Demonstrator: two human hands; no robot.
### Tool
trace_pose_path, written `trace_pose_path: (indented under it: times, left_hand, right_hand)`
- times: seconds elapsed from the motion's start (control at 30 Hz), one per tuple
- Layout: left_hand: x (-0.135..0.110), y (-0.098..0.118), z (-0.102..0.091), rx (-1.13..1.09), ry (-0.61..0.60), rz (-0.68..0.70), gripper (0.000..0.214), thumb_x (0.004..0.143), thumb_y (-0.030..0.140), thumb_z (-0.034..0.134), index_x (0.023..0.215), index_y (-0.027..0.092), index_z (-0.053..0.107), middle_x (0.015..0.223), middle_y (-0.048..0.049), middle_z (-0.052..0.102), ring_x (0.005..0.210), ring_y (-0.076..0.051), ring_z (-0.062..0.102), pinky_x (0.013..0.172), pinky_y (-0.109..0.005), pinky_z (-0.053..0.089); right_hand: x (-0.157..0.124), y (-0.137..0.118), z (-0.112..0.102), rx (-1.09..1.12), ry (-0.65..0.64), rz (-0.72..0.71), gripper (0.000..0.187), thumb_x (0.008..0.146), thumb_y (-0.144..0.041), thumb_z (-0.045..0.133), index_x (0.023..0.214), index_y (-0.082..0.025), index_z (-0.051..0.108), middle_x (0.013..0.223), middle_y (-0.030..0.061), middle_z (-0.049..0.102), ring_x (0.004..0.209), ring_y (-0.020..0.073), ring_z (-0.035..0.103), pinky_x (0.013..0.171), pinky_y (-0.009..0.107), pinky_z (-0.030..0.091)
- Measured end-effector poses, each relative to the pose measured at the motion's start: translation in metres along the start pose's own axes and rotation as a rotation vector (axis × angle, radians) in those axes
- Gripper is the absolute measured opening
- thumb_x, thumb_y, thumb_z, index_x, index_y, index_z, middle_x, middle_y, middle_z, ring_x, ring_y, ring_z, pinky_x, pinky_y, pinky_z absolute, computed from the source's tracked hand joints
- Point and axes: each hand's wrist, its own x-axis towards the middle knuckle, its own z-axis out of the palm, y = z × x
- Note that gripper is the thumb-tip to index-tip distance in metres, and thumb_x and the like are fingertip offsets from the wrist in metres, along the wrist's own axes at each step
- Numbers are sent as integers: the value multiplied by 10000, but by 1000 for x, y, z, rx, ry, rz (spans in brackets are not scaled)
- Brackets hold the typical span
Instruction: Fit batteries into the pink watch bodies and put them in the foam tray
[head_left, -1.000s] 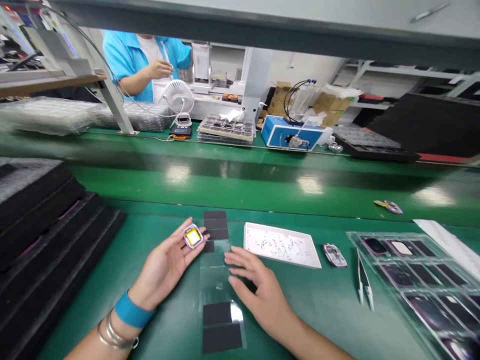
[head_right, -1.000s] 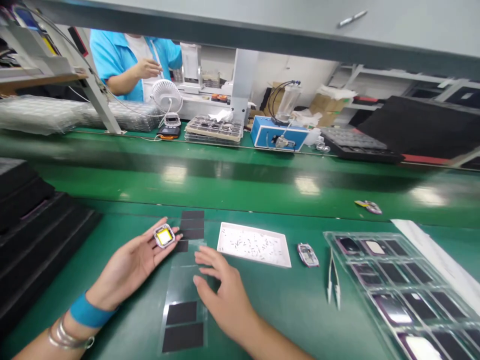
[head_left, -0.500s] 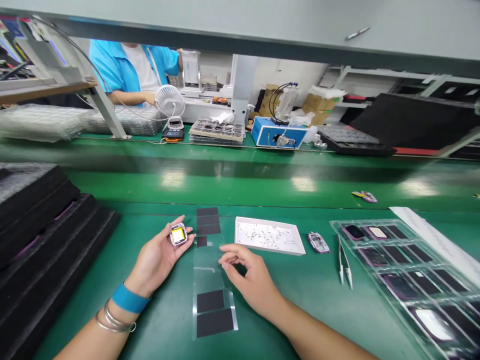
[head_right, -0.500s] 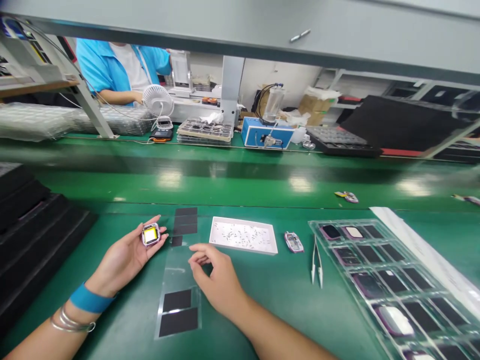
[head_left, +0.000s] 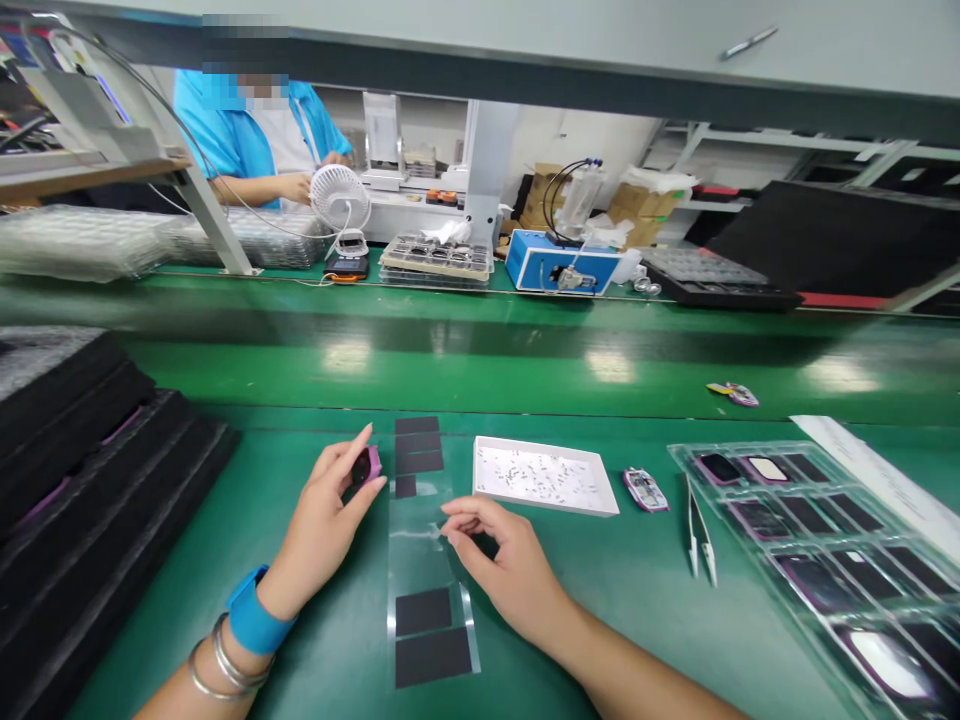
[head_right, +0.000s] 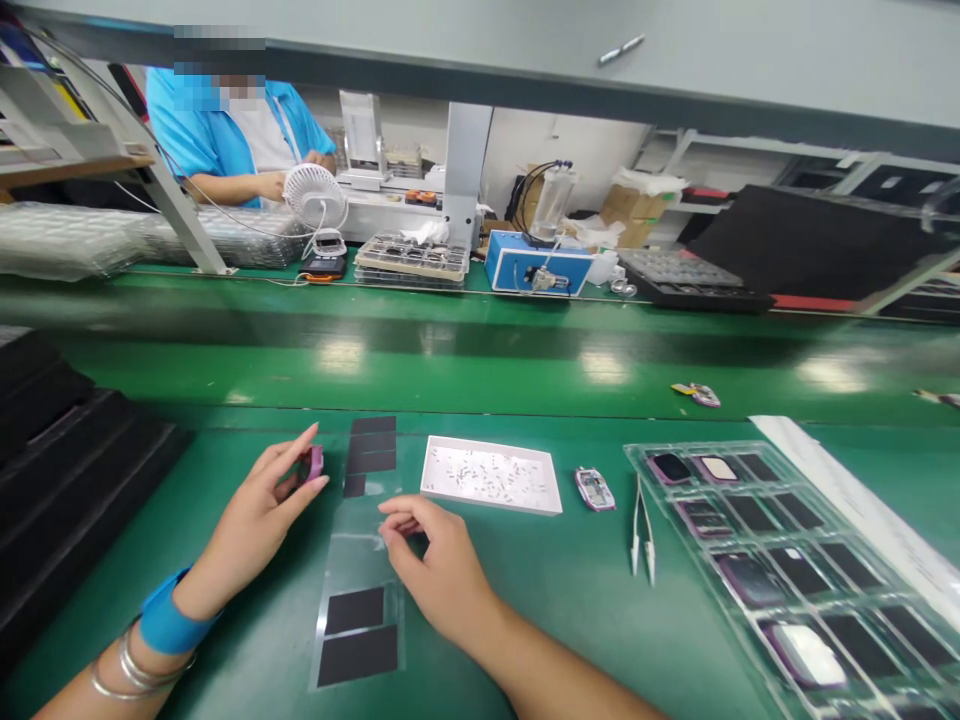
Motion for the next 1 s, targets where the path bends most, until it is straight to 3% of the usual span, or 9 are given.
trace_pose_path:
  times: [0.2,1.0]
  left_hand:
    - [0,-2,-2,107,37,75,515,728,378,638,1226,297,535,996,-22,530,940,-181,560,870,-347,510]
    - [-4,-3,2,47,38,69,496,732,383,633,1209,291,530,990,-17,530,915,-177,590,862,-357,528]
  right_hand:
    - [-1,-1,-1,-19,-3,-1,168,832,-226,531,970,-200,624,857,21,675,783,134,624,765,275,503]
    - [1,1,-2,-39,-1,13,172,834,-238,524,971,-203,621,833,24,673,784,143,624,766,280,496]
